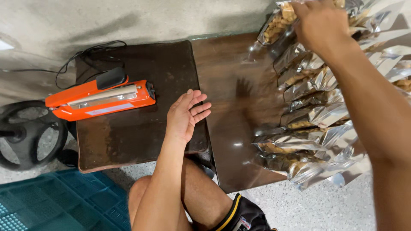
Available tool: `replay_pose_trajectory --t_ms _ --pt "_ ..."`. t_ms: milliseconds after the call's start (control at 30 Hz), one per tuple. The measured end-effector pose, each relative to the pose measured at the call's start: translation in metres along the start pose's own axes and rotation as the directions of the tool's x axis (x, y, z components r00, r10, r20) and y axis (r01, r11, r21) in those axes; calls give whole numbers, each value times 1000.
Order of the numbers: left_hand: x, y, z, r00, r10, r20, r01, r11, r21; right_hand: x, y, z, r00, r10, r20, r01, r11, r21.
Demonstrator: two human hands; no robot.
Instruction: The person seals plastic pouches containing small food items using a heat sealer. The person places a pouch under the sealer arm, presses down to seal it, and then places the sealed pouch into a blue plastic crate.
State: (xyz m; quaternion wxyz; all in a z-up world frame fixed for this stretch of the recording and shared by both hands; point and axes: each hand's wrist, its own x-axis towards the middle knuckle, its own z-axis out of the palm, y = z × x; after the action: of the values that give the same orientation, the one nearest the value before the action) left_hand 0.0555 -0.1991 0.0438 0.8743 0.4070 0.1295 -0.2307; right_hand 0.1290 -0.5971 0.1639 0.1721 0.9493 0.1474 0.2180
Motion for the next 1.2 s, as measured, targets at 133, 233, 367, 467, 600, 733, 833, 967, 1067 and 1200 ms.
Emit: replay_pose_trajectory --t_ms 133,233,367,467,600,733,833,967,1067,1200 --pt "7 -1 -1 999 18 39 -19 1000 23 44 21 78 985 87 149 -63 986 -156" --pt "8 0 1 990 57 133 -63 997 40 56 23 119 987 101 124 -79 982 -172" --pt "62 -2 35 976 84 203 -94 995 37 58 21 140 985 138 103 -122 980 -155" --pt "108 -2 68 982 111 154 -114 993 12 61 26 132 986 143 90 -132 985 -114" --pt "130 -17 87 967 126 220 -138 990 37 44 34 115 954 165 252 -160 986 -39" --pt "138 -23 102 956 161 245 -217 950 224 32 24 80 962 100 253 -64 987 -149" --pt "116 -21 94 811 428 398 -580 671 461 34 1 36 966 -43 256 79 988 -133" --pt "50 17 75 760 356 543 -635 234 736 64 -48 -52 889 -223 400 191 974 119" --pt "9 50 51 814 260 520 -577 250 778 93 -102 -105 799 -377 468 187 896 403" --pt "-44 57 -4 894 196 404 -399 760 514 126 -182 -131 784 -499 368 137 718 683"
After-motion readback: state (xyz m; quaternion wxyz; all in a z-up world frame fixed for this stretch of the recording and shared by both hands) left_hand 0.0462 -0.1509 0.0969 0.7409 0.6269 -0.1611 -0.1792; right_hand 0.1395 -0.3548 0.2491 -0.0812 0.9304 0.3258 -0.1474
